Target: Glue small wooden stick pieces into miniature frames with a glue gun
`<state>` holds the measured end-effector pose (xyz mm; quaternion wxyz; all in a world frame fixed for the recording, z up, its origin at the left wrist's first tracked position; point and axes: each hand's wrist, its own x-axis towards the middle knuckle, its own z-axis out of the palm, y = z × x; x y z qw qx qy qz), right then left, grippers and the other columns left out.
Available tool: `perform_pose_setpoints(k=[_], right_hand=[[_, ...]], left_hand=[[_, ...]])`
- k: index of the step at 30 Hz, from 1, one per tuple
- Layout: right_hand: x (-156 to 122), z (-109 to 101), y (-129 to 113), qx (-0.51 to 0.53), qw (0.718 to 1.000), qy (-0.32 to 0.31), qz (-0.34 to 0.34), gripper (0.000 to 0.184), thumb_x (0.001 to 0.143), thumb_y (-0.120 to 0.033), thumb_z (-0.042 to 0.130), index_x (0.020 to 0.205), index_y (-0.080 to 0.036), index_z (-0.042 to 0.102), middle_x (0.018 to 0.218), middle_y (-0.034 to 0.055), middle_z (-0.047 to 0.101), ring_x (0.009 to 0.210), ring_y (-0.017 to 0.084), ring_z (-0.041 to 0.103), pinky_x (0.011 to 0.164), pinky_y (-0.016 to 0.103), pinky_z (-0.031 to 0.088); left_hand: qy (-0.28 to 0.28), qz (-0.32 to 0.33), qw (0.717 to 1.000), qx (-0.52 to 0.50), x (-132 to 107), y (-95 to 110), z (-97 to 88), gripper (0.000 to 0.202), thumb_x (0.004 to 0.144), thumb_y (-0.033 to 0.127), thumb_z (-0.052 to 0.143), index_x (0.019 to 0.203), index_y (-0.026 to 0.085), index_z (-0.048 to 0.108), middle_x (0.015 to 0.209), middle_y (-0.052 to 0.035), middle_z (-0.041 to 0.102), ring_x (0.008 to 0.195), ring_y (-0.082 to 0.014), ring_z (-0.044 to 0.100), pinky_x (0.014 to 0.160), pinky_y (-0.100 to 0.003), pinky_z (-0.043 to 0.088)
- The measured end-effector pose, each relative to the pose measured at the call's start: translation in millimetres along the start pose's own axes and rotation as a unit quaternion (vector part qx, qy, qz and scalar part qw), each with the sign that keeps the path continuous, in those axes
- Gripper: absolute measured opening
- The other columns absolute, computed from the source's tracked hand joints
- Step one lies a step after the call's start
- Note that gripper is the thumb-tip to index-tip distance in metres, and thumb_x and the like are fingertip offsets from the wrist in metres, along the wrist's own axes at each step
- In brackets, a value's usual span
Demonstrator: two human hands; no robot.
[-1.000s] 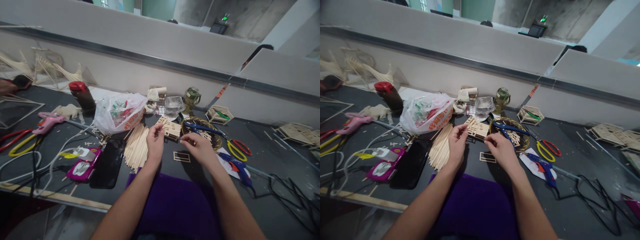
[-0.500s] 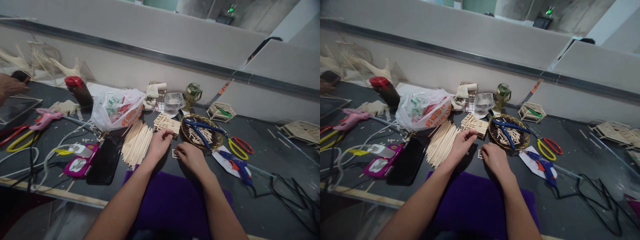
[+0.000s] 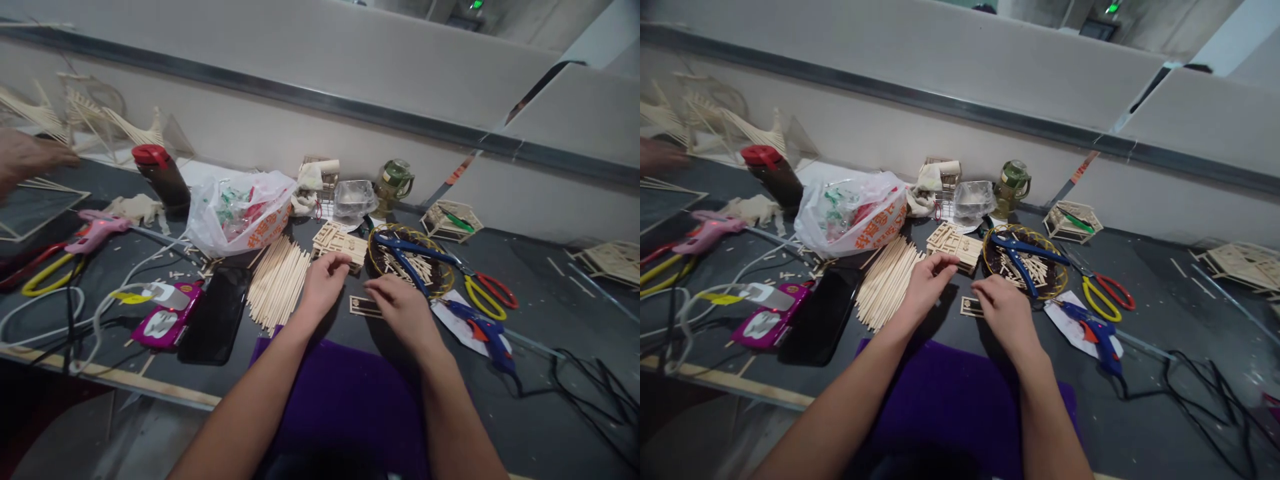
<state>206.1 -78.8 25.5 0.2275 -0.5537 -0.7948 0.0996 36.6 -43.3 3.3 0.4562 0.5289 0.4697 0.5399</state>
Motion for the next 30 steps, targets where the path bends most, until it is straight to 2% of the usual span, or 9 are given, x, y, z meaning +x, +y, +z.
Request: perform_pose_setpoints(k=[3, 6, 8, 11, 14, 17, 20, 25, 30], right_hand=[[12, -22, 1, 0.028, 0.997, 0.074, 0.007, 0.017, 0.089, -0.029, 0.053, 0.091, -0.023, 0.069, 0.093, 0.0032, 0.070, 0.086, 0.018, 0.063, 0.077, 0.028, 0.045], [35, -37, 4, 0.007, 0.995, 0.097, 0.022, 0.018, 0.086, -0.030, 0.054, 0.091, -0.023, 0.070, 0.094, 0.0037, 0.071, 0.086, 0.019, 0.064, 0.077, 0.030, 0.045], [53, -38, 8, -0.018, 0.996, 0.081, 0.021, 0.019, 0.085, -0.028, 0.054, 0.092, -0.022, 0.070, 0.094, 0.0037, 0.071, 0.086, 0.020, 0.064, 0.077, 0.030, 0.045], [79, -28, 14, -0.073, 0.997, 0.022, 0.015, 0.019, 0.084, -0.025, 0.055, 0.094, -0.022, 0.070, 0.095, 0.0036, 0.071, 0.086, 0.019, 0.062, 0.074, 0.029, 0.043], [97, -11, 14, -0.128, 0.991, -0.039, 0.018, 0.019, 0.083, -0.025, 0.056, 0.096, -0.022, 0.070, 0.095, 0.0043, 0.070, 0.086, 0.018, 0.061, 0.071, 0.027, 0.040], [107, 0, 7, -0.174, 0.982, -0.062, 0.040, 0.018, 0.085, -0.033, 0.056, 0.088, -0.022, 0.070, 0.090, 0.0050, 0.070, 0.083, 0.019, 0.060, 0.064, 0.027, 0.036], [104, 2, -1, -0.200, 0.977, -0.037, 0.061, 0.021, 0.085, -0.038, 0.056, 0.080, -0.021, 0.067, 0.084, 0.0052, 0.069, 0.077, 0.020, 0.060, 0.059, 0.027, 0.032], [77, -7, -3, -0.165, 0.986, -0.007, 0.040, 0.011, 0.085, -0.029, 0.055, 0.082, -0.022, 0.064, 0.082, 0.0033, 0.067, 0.075, 0.018, 0.059, 0.061, 0.026, 0.034], [56, -17, 3, -0.141, 0.988, 0.028, 0.058, 0.013, 0.084, -0.027, 0.054, 0.084, -0.022, 0.066, 0.082, 0.0021, 0.067, 0.072, 0.017, 0.059, 0.061, 0.026, 0.036]], left_hand=[[0.055, 0.002, 0.997, -0.056, 1, 1, -1.4, 0.011, 0.078, 0.019, 0.060, 0.084, 0.018, 0.068, 0.082, -0.0033, 0.069, 0.075, -0.0148, 0.060, 0.070, -0.026, 0.046], [0.133, 0.015, 0.985, -0.109, 4, 4, -5.9, 0.014, 0.080, 0.025, 0.060, 0.090, 0.019, 0.067, 0.084, -0.0038, 0.068, 0.075, -0.0147, 0.060, 0.068, -0.026, 0.046], [0.173, 0.017, 0.976, -0.133, 5, 5, -9.3, 0.015, 0.081, 0.027, 0.059, 0.093, 0.019, 0.066, 0.085, -0.0036, 0.067, 0.073, -0.0136, 0.059, 0.066, -0.025, 0.046], [0.206, 0.003, 0.965, -0.164, 6, 5, -11.6, 0.015, 0.082, 0.026, 0.057, 0.093, 0.019, 0.064, 0.086, -0.0032, 0.065, 0.068, -0.0112, 0.056, 0.063, -0.023, 0.044], [0.206, -0.008, 0.963, -0.174, 6, 4, -9.9, 0.016, 0.083, 0.026, 0.056, 0.094, 0.018, 0.063, 0.086, -0.0031, 0.064, 0.066, -0.0101, 0.055, 0.062, -0.023, 0.044], [0.200, -0.011, 0.964, -0.174, 5, 3, -7.6, 0.016, 0.082, 0.026, 0.057, 0.095, 0.018, 0.062, 0.085, -0.0026, 0.064, 0.066, -0.0101, 0.055, 0.062, -0.023, 0.044], [0.200, -0.019, 0.962, -0.187, 6, 3, -6.9, 0.016, 0.082, 0.025, 0.057, 0.095, 0.018, 0.062, 0.085, -0.0030, 0.064, 0.068, -0.0103, 0.056, 0.063, -0.023, 0.044], [0.200, -0.014, 0.963, -0.180, 5, 5, -6.5, 0.015, 0.083, 0.026, 0.057, 0.095, 0.018, 0.062, 0.088, -0.0045, 0.065, 0.075, -0.0120, 0.058, 0.065, -0.024, 0.046], [0.201, 0.003, 0.964, -0.174, 3, 8, -5.8, 0.014, 0.083, 0.025, 0.057, 0.095, 0.020, 0.062, 0.089, -0.0042, 0.065, 0.075, -0.0122, 0.058, 0.066, -0.024, 0.046]])
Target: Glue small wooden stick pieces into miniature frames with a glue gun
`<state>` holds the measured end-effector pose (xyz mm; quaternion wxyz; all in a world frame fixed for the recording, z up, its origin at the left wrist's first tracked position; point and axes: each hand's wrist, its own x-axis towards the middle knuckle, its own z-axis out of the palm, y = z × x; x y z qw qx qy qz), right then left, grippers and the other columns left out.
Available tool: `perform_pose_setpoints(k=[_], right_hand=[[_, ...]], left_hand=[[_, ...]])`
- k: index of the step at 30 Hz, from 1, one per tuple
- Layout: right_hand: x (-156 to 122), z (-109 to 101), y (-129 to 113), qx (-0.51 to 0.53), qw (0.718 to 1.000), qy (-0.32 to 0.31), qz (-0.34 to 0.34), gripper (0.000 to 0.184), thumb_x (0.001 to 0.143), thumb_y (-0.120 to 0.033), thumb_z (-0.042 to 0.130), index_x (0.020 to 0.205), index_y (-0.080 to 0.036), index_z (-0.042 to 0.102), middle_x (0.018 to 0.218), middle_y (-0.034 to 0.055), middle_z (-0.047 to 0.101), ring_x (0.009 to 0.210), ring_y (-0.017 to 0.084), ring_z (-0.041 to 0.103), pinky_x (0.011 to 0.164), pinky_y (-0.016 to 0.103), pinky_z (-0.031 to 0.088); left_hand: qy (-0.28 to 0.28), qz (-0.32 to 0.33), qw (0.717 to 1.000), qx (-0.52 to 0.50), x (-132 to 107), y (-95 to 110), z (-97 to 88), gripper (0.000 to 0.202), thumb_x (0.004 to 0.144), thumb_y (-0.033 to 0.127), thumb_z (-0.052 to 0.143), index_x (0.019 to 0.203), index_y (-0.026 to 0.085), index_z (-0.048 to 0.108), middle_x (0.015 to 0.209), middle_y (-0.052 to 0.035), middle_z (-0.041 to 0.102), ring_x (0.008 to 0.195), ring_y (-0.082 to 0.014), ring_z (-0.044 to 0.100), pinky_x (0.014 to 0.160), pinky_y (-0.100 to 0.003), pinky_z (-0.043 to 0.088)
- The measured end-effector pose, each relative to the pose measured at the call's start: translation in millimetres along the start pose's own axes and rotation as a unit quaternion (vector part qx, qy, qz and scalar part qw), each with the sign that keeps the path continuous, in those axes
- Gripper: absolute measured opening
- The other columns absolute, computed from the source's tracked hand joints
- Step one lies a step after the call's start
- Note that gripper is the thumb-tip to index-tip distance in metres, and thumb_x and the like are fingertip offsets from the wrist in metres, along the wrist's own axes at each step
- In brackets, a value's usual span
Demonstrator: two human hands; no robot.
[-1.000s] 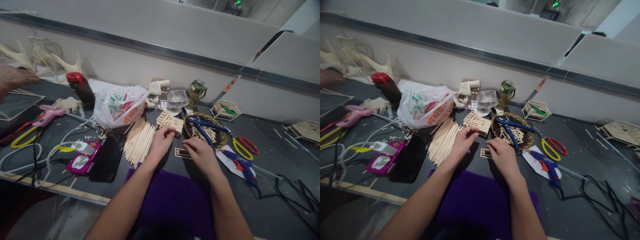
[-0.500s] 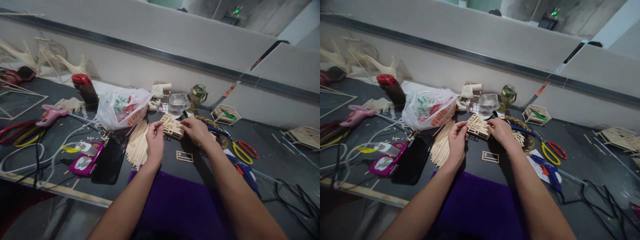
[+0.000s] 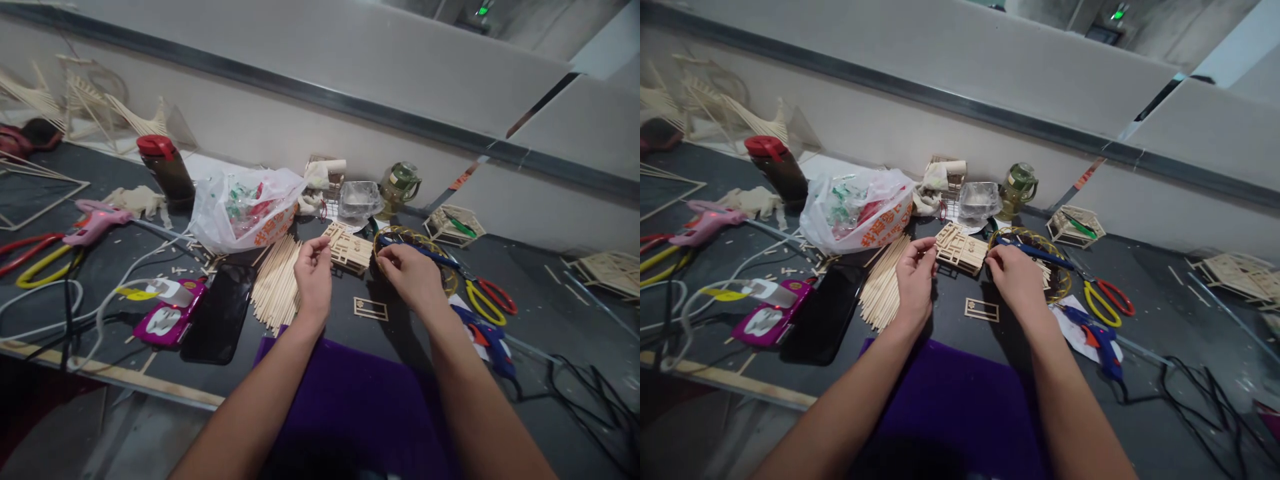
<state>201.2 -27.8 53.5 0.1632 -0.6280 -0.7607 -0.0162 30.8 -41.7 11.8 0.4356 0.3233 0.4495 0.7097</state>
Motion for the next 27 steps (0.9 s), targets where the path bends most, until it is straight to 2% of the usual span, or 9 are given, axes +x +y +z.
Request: perform_pose_setpoints(k=[3, 7, 17, 22, 25, 27], right_hand=[[0, -4, 4, 0.002, 1.000, 0.016, 0.011, 0.016, 0.085, -0.029, 0.052, 0.085, -0.022, 0.067, 0.083, 0.0029, 0.067, 0.072, 0.018, 0.059, 0.062, 0.027, 0.036], [7, -3, 5, -0.011, 1.000, 0.005, 0.014, 0.019, 0.085, -0.030, 0.051, 0.086, -0.022, 0.068, 0.084, 0.0037, 0.069, 0.074, 0.019, 0.061, 0.062, 0.028, 0.036], [36, 19, -10, -0.027, 0.999, -0.037, 0.013, 0.019, 0.085, -0.029, 0.051, 0.085, -0.023, 0.069, 0.089, 0.0050, 0.071, 0.082, 0.020, 0.062, 0.065, 0.028, 0.037], [45, 34, -18, -0.067, 0.996, -0.047, 0.031, 0.021, 0.082, -0.037, 0.055, 0.080, -0.022, 0.069, 0.082, 0.0059, 0.070, 0.076, 0.021, 0.062, 0.059, 0.027, 0.034], [46, 36, -20, -0.073, 0.996, -0.046, 0.039, 0.019, 0.082, -0.034, 0.055, 0.077, -0.021, 0.068, 0.081, 0.0064, 0.070, 0.075, 0.021, 0.062, 0.059, 0.027, 0.034], [41, 31, -19, -0.046, 0.998, -0.032, 0.029, 0.016, 0.082, -0.032, 0.056, 0.078, -0.021, 0.067, 0.083, 0.0059, 0.069, 0.077, 0.021, 0.062, 0.061, 0.028, 0.036]], left_hand=[[0.008, -0.007, 1.000, -0.006, 0, 2, -0.2, 0.013, 0.083, 0.025, 0.057, 0.094, 0.019, 0.062, 0.088, -0.0035, 0.064, 0.071, -0.0110, 0.056, 0.064, -0.024, 0.045], [0.020, -0.010, 1.000, -0.013, 1, 2, -1.2, 0.015, 0.082, 0.024, 0.057, 0.096, 0.019, 0.062, 0.091, -0.0038, 0.063, 0.068, -0.0099, 0.054, 0.061, -0.022, 0.044], [0.023, -0.013, 0.999, -0.019, 0, 1, -1.2, 0.016, 0.082, 0.023, 0.057, 0.097, 0.018, 0.062, 0.091, -0.0036, 0.062, 0.064, -0.0086, 0.051, 0.059, -0.021, 0.042], [0.069, 0.005, 0.997, -0.040, 3, 5, -3.4, 0.015, 0.081, 0.021, 0.056, 0.095, 0.019, 0.061, 0.086, -0.0012, 0.060, 0.058, -0.0071, 0.046, 0.052, -0.020, 0.037], [0.102, 0.005, 0.994, -0.050, 6, 8, -4.6, 0.012, 0.080, 0.020, 0.056, 0.091, 0.018, 0.060, 0.081, 0.0000, 0.058, 0.054, -0.0066, 0.043, 0.048, -0.020, 0.034], [0.105, -0.001, 0.993, -0.051, 7, 9, -4.8, 0.012, 0.080, 0.019, 0.056, 0.091, 0.018, 0.060, 0.080, 0.0004, 0.057, 0.053, -0.0065, 0.042, 0.047, -0.020, 0.033]])
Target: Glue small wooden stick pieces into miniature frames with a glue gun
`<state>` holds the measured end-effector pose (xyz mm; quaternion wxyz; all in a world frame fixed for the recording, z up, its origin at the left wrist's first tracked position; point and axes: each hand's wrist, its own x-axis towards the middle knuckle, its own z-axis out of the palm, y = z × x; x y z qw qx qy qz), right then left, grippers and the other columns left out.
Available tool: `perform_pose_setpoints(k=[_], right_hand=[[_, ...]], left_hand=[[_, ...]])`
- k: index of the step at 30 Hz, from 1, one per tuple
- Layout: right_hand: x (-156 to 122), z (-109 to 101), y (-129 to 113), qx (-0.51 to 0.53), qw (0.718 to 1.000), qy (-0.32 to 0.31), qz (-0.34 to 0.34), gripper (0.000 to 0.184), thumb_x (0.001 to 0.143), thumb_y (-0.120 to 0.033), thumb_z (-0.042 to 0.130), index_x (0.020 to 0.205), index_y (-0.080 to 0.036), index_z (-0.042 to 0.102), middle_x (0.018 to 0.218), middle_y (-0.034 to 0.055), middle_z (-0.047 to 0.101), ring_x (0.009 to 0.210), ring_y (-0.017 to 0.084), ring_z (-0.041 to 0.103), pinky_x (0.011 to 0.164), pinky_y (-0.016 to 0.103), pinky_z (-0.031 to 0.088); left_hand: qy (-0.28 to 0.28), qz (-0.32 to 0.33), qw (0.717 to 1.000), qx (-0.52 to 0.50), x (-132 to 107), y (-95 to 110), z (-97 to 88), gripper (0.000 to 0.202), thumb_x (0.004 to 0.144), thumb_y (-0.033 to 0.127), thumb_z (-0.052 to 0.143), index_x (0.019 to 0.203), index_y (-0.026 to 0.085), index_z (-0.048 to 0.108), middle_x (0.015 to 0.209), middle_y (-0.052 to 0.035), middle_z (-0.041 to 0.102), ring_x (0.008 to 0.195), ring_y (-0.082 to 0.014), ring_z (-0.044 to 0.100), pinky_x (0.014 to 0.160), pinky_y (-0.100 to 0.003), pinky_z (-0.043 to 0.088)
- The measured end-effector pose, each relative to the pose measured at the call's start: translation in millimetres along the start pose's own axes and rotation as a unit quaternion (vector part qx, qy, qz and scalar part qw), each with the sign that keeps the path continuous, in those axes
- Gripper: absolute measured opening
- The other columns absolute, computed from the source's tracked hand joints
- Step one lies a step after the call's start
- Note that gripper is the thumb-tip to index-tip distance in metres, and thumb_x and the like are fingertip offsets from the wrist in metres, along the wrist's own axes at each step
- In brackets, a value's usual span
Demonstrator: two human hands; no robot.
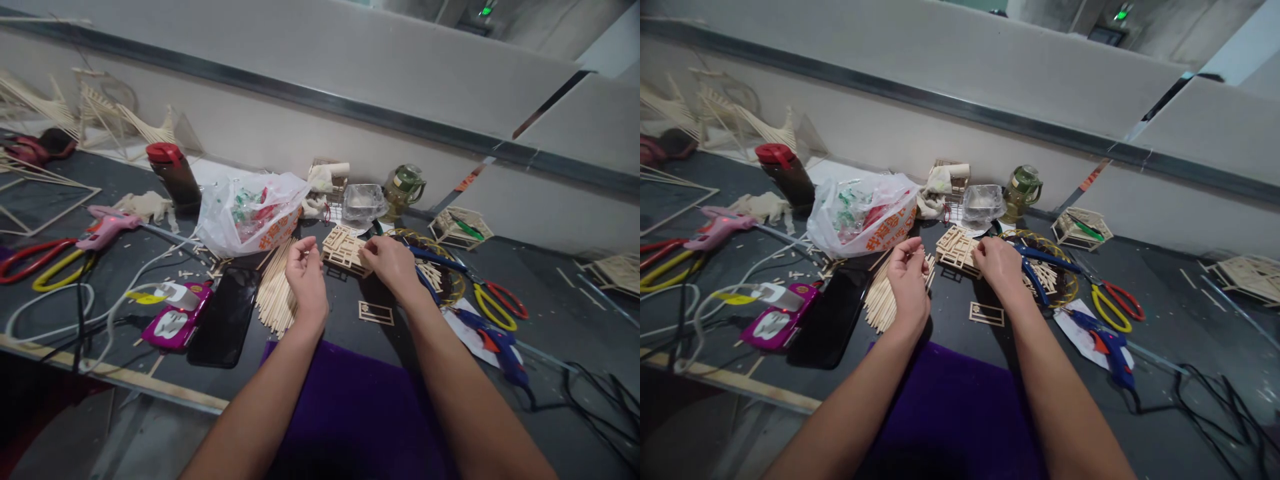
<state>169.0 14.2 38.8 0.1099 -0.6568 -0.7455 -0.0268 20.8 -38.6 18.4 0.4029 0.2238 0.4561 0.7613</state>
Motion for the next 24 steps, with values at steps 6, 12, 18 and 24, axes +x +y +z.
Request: perform_pose_setpoints(k=[6, 12, 18, 24], right_hand=[[-60, -22, 23, 0.158, 0.986, -0.015, -0.051, 0.017, 0.085, -0.035, 0.055, 0.087, -0.024, 0.068, 0.086, 0.0024, 0.069, 0.075, 0.018, 0.062, 0.068, 0.028, 0.043], [-118, -6, 45, 0.167, 0.982, -0.069, -0.060, 0.022, 0.091, -0.034, 0.050, 0.095, -0.023, 0.068, 0.092, 0.0045, 0.067, 0.087, 0.019, 0.062, 0.076, 0.029, 0.045], [-120, 14, 44, 0.145, 0.985, -0.069, -0.063, 0.025, 0.092, -0.031, 0.049, 0.100, -0.022, 0.070, 0.089, 0.0052, 0.065, 0.085, 0.019, 0.060, 0.073, 0.028, 0.044], [-115, 18, 45, 0.135, 0.985, -0.086, -0.056, 0.021, 0.091, -0.029, 0.053, 0.099, -0.025, 0.072, 0.086, 0.0030, 0.063, 0.082, 0.018, 0.059, 0.068, 0.026, 0.042]], left_hand=[[-0.070, -0.023, 0.997, 0.035, -5, -5, 0.7, 0.015, 0.080, 0.020, 0.056, 0.094, 0.019, 0.059, 0.083, -0.0011, 0.060, 0.061, -0.0089, 0.049, 0.056, -0.021, 0.039], [-0.116, -0.017, 0.992, 0.046, -11, -10, 3.5, 0.012, 0.081, 0.024, 0.057, 0.092, 0.019, 0.061, 0.084, -0.0027, 0.061, 0.071, -0.0119, 0.055, 0.066, -0.025, 0.043], [-0.139, -0.021, 0.989, 0.050, -13, -15, 4.6, 0.012, 0.079, 0.023, 0.062, 0.089, 0.019, 0.062, 0.085, -0.0024, 0.062, 0.075, -0.0124, 0.055, 0.070, -0.025, 0.044], [-0.152, -0.025, 0.987, 0.041, -14, -16, 5.2, 0.010, 0.079, 0.020, 0.061, 0.089, 0.018, 0.062, 0.083, -0.0016, 0.060, 0.072, -0.0110, 0.053, 0.067, -0.023, 0.042]])
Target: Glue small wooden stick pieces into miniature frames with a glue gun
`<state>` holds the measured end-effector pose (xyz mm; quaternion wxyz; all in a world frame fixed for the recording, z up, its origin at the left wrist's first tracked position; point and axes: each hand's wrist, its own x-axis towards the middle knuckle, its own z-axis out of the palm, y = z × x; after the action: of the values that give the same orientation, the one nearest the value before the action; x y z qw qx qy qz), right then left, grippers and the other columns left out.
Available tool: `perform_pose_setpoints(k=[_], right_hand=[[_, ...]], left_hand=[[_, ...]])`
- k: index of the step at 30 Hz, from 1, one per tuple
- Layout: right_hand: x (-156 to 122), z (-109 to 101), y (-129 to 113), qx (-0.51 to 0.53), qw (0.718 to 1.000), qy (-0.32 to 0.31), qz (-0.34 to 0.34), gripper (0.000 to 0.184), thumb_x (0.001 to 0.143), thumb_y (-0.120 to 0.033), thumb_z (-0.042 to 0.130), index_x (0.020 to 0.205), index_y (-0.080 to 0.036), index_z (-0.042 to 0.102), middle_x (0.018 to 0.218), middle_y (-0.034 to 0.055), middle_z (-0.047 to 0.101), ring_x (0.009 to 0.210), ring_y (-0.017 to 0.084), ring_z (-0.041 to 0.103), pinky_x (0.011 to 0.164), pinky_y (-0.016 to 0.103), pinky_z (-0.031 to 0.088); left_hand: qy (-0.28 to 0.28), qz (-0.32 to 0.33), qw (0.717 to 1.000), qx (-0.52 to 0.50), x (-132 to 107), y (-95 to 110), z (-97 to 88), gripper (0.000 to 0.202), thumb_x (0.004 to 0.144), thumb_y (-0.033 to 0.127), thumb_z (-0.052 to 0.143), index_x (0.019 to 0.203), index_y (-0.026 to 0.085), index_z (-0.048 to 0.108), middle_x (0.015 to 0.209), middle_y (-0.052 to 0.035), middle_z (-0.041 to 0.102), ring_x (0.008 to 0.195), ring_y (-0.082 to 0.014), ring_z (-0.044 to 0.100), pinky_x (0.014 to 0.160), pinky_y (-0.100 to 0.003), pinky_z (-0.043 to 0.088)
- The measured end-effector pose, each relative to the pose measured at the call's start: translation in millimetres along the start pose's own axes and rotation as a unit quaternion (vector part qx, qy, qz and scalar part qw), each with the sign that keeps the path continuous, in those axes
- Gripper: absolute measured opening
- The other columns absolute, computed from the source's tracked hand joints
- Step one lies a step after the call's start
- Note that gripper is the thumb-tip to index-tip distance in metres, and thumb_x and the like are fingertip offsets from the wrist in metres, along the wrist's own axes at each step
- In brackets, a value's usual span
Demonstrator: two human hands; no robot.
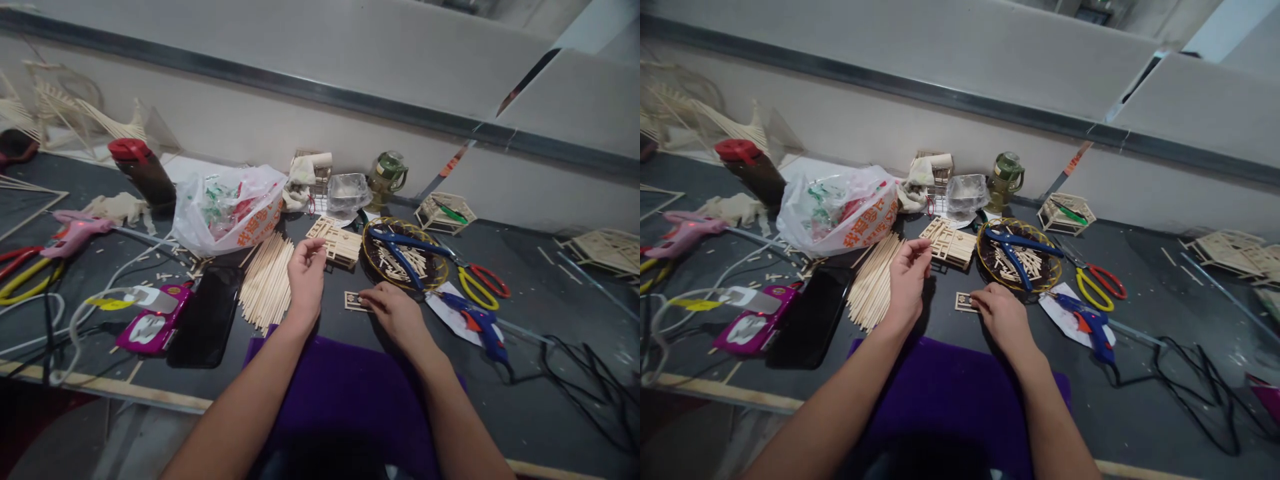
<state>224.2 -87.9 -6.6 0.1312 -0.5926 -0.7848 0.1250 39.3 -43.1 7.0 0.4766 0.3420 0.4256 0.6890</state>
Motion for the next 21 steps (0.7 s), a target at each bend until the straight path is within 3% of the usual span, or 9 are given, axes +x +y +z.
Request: perform_pose_setpoints(k=[11, 16, 21], right_hand=[[-1, -1, 2, 0.001, 1.000, 0.013, -0.006, 0.024, 0.091, -0.028, 0.051, 0.103, -0.023, 0.071, 0.087, 0.0048, 0.065, 0.083, 0.019, 0.060, 0.070, 0.028, 0.044], [8, -32, -3, 0.045, 0.993, 0.109, -0.026, 0.023, 0.091, -0.029, 0.052, 0.103, -0.020, 0.069, 0.096, 0.0057, 0.068, 0.089, 0.019, 0.062, 0.078, 0.030, 0.046], [55, -61, -15, 0.031, 0.983, 0.170, -0.053, 0.017, 0.088, -0.028, 0.055, 0.095, -0.023, 0.070, 0.093, 0.0035, 0.070, 0.085, 0.018, 0.063, 0.075, 0.030, 0.045]], left_hand=[[0.005, -0.008, 1.000, -0.011, 1, 3, -0.5, 0.010, 0.079, 0.018, 0.060, 0.089, 0.018, 0.062, 0.080, -0.0001, 0.057, 0.065, -0.0090, 0.047, 0.061, -0.022, 0.038], [0.014, -0.008, 1.000, -0.015, 1, 4, -1.0, 0.010, 0.079, 0.018, 0.060, 0.089, 0.018, 0.062, 0.080, -0.0008, 0.059, 0.067, -0.0100, 0.050, 0.063, -0.022, 0.040], [0.021, 0.002, 0.999, -0.028, 2, 5, -2.3, 0.010, 0.079, 0.018, 0.060, 0.089, 0.018, 0.063, 0.082, -0.0020, 0.060, 0.072, -0.0109, 0.053, 0.066, -0.023, 0.043]])
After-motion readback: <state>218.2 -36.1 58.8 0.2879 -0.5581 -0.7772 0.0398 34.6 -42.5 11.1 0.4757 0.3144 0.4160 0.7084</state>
